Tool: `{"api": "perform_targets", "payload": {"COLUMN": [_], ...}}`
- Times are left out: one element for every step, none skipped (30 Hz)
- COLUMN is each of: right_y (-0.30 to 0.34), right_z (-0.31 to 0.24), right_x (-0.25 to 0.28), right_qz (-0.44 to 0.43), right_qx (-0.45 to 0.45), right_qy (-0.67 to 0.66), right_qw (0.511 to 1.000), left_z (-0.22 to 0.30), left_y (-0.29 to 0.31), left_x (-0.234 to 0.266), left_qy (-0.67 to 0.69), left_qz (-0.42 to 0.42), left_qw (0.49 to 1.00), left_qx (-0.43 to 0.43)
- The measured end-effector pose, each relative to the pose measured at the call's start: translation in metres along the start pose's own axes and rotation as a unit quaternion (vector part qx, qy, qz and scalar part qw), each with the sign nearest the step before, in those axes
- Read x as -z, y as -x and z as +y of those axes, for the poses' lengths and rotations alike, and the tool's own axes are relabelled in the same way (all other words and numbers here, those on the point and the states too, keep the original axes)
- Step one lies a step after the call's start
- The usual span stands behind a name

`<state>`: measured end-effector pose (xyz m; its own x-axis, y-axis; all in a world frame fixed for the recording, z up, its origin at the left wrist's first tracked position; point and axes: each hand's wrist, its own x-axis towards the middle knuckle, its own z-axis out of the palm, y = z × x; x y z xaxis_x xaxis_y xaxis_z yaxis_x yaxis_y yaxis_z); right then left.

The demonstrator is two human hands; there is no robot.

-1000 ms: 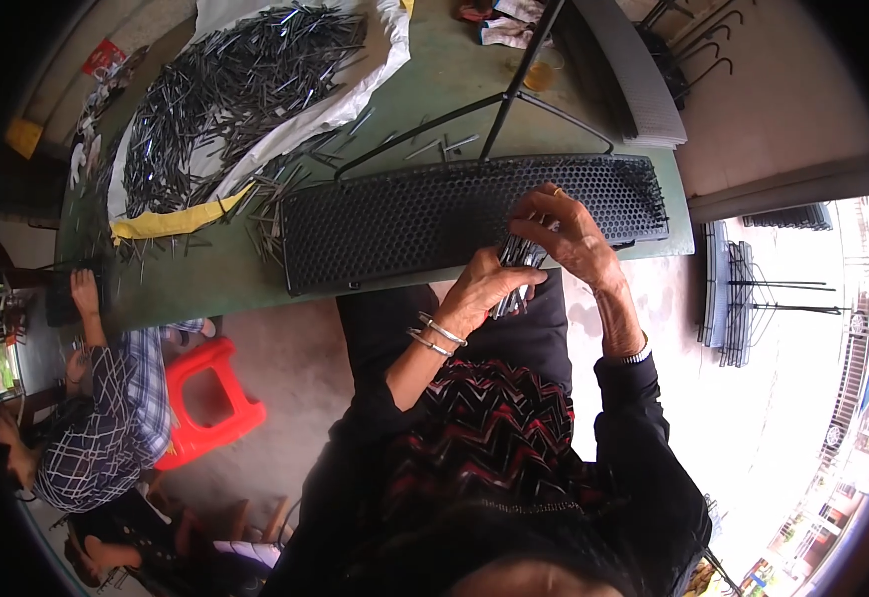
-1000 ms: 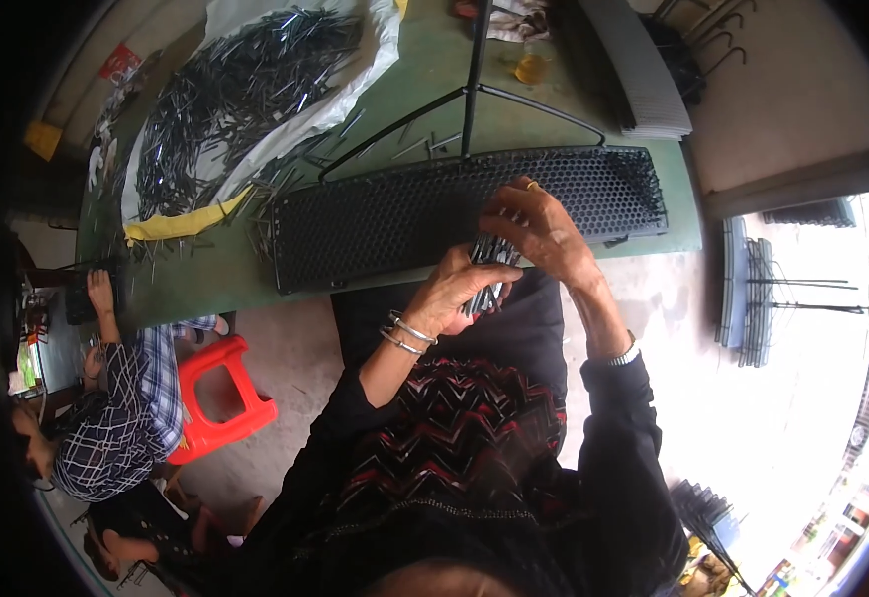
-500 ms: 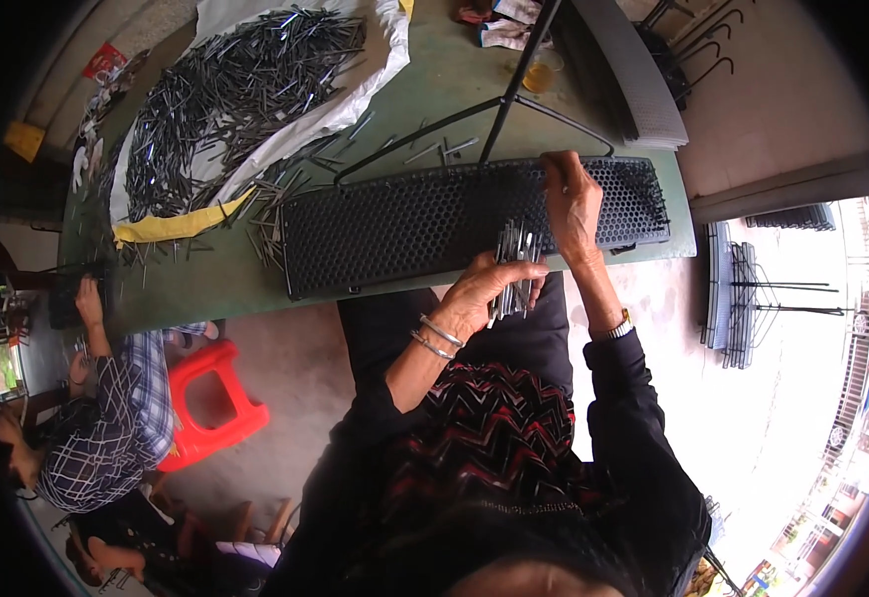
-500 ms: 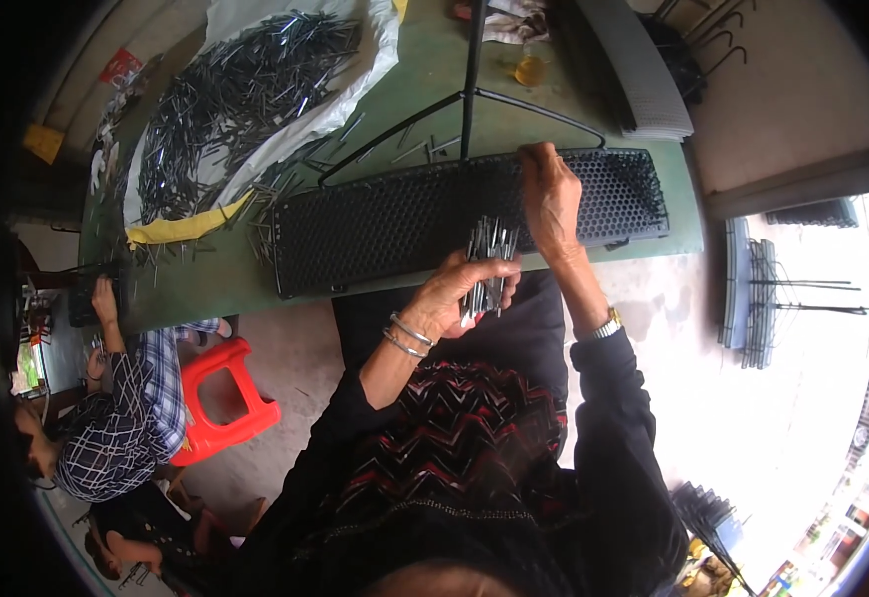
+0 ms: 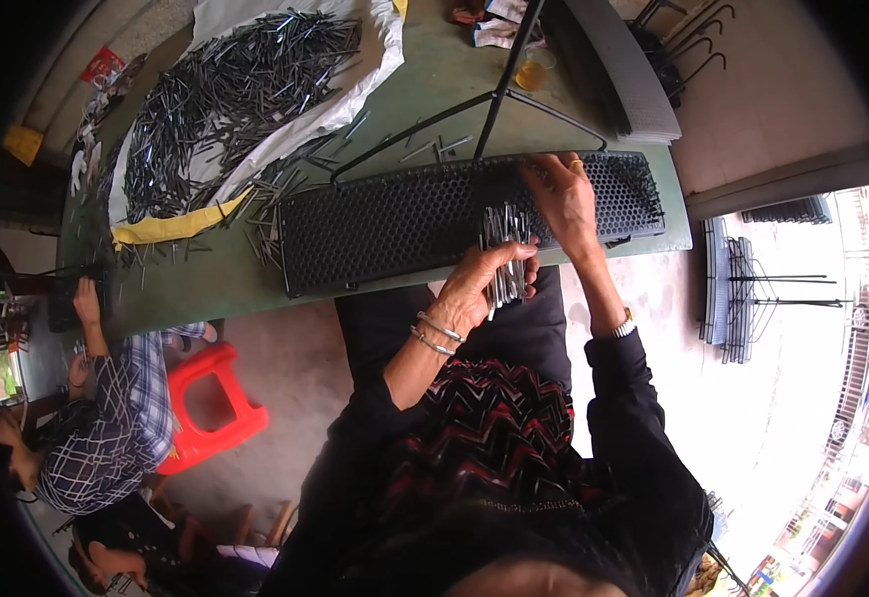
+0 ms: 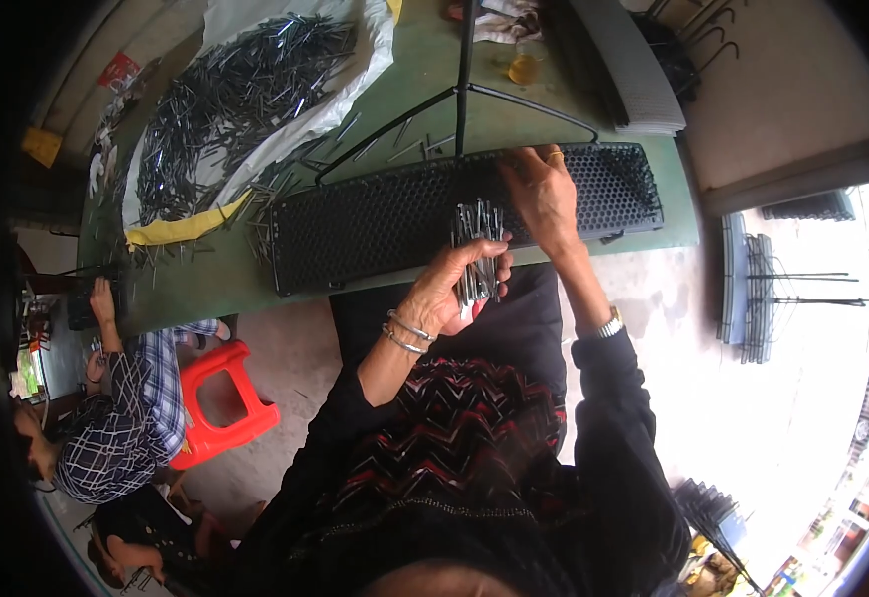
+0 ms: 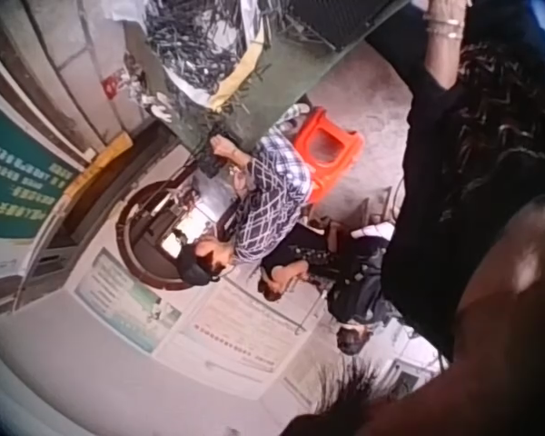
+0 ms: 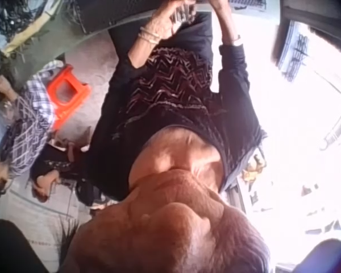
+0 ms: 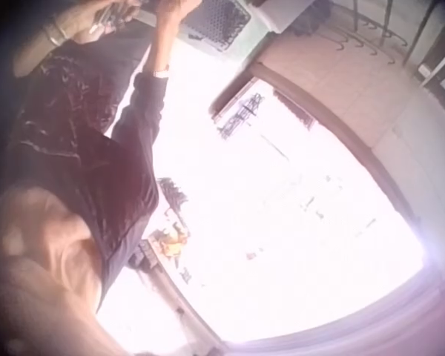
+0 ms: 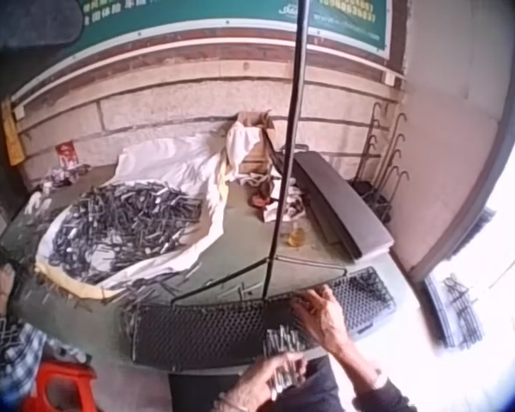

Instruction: Inserting small metal rods into a perforated metal mesh panel.

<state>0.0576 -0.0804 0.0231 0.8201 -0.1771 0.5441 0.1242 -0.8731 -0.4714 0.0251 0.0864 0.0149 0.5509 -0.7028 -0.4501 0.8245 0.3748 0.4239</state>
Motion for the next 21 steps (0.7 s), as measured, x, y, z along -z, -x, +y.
{"api": "perform_targets", "payload": {"right_y": [-0.002,-0.003,-0.004,-0.003,-0.002,-0.002,0.0,0.002,0.003,0.004,0.006,0.007,0.007,0.006,0.005,0.004,0.003,0.0,-0.003,-0.003,-0.004], "right_z": [0.0,-0.002,-0.008,-0.016,-0.023,-0.031,-0.031,-0.03,-0.029,-0.029,-0.027,-0.023,-0.021,-0.021,-0.022,-0.021,-0.021,-0.021,-0.02,-0.015,-0.012], "right_x": [0.011,0.023,0.033,0.047,0.057,0.061,0.062,0.062,0.061,0.059,0.057,0.056,0.055,0.055,0.055,0.054,0.051,0.046,0.042,0.036,0.029], "right_qz": [-0.08,-0.157,-0.156,-0.247,-0.335,-0.341,-0.338,-0.335,-0.333,-0.335,-0.335,-0.326,-0.318,-0.319,-0.273,-0.225,-0.225,-0.147,-0.066,-0.036,-0.037], "right_qx": [-0.054,-0.11,-0.11,-0.156,-0.198,-0.19,-0.192,-0.207,-0.221,-0.235,-0.235,-0.228,-0.22,-0.22,-0.224,-0.228,-0.228,-0.215,-0.198,-0.153,-0.153], "right_qy": [-0.07,-0.136,-0.136,-0.193,-0.25,-0.242,-0.241,-0.256,-0.271,-0.296,-0.297,-0.324,-0.35,-0.351,-0.359,-0.366,-0.367,-0.273,-0.173,-0.103,-0.104], "right_qw": [0.993,0.972,0.972,0.937,0.887,0.889,0.889,0.883,0.876,0.863,0.863,0.858,0.853,0.852,0.864,0.874,0.873,0.926,0.962,0.982,0.982], "left_z": [0.001,0.002,0.004,0.005,0.004,0.004,0.005,0.005,0.005,0.006,0.006,0.007,0.007,0.007,0.008,0.008,0.008,0.008,0.008,0.006,0.004], "left_y": [0.001,0.001,0.002,0.002,0.001,0.0,0.001,0.002,0.003,0.004,0.003,0.003,0.002,0.002,0.002,0.001,0.0,-0.002,-0.003,-0.005,-0.007], "left_x": [0.003,0.003,0.004,0.003,0.004,0.005,0.003,-0.001,-0.005,-0.007,-0.006,-0.005,-0.003,-0.002,-0.001,0.0,0.002,0.003,0.004,0.006,0.008], "left_qy": [-0.004,-0.005,-0.031,-0.057,-0.058,-0.073,-0.089,-0.091,-0.097,-0.102,-0.103,-0.11,-0.116,-0.116,-0.103,-0.091,-0.091,-0.062,-0.034,-0.035,-0.004], "left_qz": [0.017,0.017,0.021,0.023,0.022,0.023,0.023,0.022,0.027,0.035,0.035,0.036,0.037,0.038,0.04,0.043,0.043,0.037,0.031,0.031,0.014], "left_qw": [1.0,1.0,0.999,0.997,0.997,0.995,0.994,0.994,0.992,0.991,0.991,0.99,0.99,0.99,0.992,0.994,0.994,0.997,0.998,0.998,1.0], "left_qx": [-0.006,-0.006,-0.029,-0.051,-0.049,-0.058,-0.066,-0.064,-0.074,-0.084,-0.084,-0.074,-0.066,-0.066,-0.055,-0.044,-0.044,-0.038,-0.031,-0.031,-0.024]}}
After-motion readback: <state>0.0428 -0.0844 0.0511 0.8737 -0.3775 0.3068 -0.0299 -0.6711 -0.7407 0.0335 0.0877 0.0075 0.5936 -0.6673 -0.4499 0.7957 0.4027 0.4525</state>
